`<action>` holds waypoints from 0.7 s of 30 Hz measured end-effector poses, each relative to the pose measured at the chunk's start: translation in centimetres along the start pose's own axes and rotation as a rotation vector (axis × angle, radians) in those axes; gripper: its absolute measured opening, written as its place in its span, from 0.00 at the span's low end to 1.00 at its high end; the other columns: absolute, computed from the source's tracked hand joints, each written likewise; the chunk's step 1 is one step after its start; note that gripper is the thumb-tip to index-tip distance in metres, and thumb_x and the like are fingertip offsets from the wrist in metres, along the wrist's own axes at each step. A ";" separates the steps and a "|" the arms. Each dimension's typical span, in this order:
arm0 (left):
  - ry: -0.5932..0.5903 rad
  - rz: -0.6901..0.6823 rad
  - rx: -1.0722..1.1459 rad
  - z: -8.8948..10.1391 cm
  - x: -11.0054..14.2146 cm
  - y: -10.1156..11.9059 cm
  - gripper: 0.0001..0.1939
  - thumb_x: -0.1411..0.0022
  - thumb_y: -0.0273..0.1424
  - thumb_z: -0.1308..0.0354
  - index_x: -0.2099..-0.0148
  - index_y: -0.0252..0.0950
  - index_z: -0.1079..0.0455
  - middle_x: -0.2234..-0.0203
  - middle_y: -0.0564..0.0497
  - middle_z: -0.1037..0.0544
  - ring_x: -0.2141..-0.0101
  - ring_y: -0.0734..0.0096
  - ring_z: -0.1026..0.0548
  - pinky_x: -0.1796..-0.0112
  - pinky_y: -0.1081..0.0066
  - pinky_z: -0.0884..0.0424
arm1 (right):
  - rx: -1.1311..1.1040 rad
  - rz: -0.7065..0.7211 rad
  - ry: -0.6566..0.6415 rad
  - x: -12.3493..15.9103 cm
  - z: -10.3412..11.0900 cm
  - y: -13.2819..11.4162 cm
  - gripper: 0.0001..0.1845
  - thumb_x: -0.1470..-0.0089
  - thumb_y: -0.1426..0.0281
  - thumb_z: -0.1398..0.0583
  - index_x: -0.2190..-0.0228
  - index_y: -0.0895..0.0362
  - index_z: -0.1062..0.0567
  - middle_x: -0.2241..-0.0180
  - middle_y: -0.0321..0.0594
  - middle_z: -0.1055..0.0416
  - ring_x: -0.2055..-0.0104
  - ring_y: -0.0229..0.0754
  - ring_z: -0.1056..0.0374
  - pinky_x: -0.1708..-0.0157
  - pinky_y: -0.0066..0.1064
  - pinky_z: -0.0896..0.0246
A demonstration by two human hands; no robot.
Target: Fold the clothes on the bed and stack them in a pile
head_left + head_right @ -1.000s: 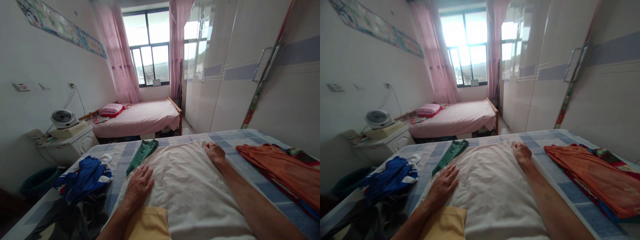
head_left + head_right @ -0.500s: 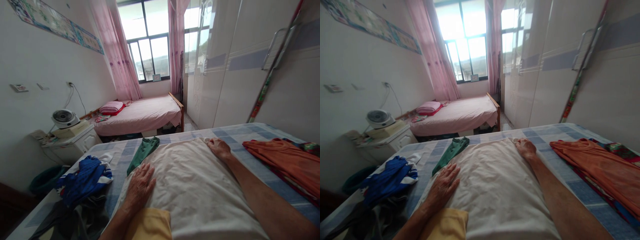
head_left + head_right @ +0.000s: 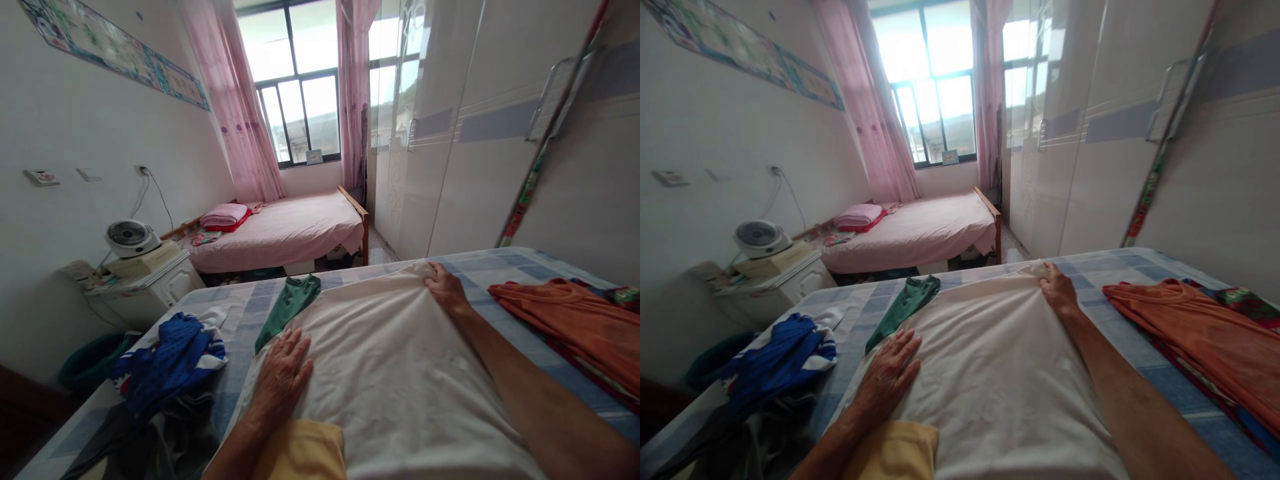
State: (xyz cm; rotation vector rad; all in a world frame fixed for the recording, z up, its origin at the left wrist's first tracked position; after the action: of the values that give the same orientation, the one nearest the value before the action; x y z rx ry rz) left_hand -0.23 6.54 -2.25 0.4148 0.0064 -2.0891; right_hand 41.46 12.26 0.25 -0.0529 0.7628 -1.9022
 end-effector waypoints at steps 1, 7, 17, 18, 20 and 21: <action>0.002 -0.002 -0.002 0.0 0.0 0.0 0.22 0.37 0.36 0.53 0.42 0.40 0.37 0.42 0.47 0.36 0.41 0.59 0.42 0.42 0.55 0.43 | 0.063 -0.002 0.015 0.1 0.0 0.0 0.28 0.49 0.71 0.50 0.45 0.59 0.38 0.53 0.49 0.29 0.55 0.49 0.32 0.56 0.34 0.40; -0.007 0.003 0.001 0.0 0.0 0.1 0.22 0.36 0.36 0.53 0.42 0.40 0.37 0.42 0.46 0.37 0.40 0.59 0.42 0.42 0.54 0.43 | 0.271 0.257 0.150 2.3 -0.1 -4.8 0.28 0.43 0.65 0.52 0.43 0.61 0.41 0.46 0.53 0.37 0.45 0.52 0.41 0.50 0.41 0.45; -0.044 0.052 0.046 0.5 0.0 0.6 0.22 0.37 0.36 0.52 0.41 0.40 0.38 0.40 0.46 0.39 0.40 0.58 0.44 0.42 0.53 0.46 | 0.410 0.416 -0.296 4.3 -5.9 -4.2 0.31 0.41 0.57 0.57 0.41 0.56 0.41 0.37 0.43 0.49 0.36 0.49 0.55 0.40 0.45 0.61; -0.040 0.056 0.054 0.6 0.0 0.6 0.22 0.38 0.36 0.51 0.41 0.40 0.37 0.40 0.46 0.39 0.40 0.58 0.44 0.42 0.53 0.46 | 0.442 0.388 -0.277 3.7 -5.6 -3.2 0.31 0.41 0.58 0.57 0.41 0.58 0.41 0.38 0.45 0.49 0.36 0.49 0.55 0.40 0.45 0.60; -0.021 0.063 0.077 0.7 0.1 0.7 0.22 0.38 0.36 0.49 0.42 0.41 0.37 0.41 0.46 0.38 0.40 0.58 0.44 0.42 0.54 0.46 | 0.483 0.375 -0.234 2.7 -5.0 -1.9 0.31 0.41 0.59 0.57 0.42 0.62 0.40 0.39 0.48 0.47 0.36 0.50 0.53 0.40 0.45 0.58; -0.009 0.068 0.090 0.7 0.1 0.7 0.22 0.39 0.36 0.49 0.42 0.42 0.37 0.41 0.46 0.38 0.40 0.58 0.44 0.42 0.54 0.46 | 0.489 0.382 -0.209 2.4 -4.8 -1.7 0.31 0.42 0.59 0.56 0.43 0.62 0.39 0.39 0.50 0.45 0.37 0.50 0.53 0.41 0.46 0.57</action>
State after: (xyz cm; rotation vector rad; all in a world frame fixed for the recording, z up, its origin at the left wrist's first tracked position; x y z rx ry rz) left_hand 0.15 5.97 -1.50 0.4538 -0.1057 -2.0297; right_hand 37.21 13.01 -3.37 0.1843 0.1385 -1.6347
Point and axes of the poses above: each hand's wrist, its own x-axis away from the middle knuckle, its own z-axis out of the back of the hand, y = z × x, the point moved 3 cm from there along -x, towards the middle knuckle
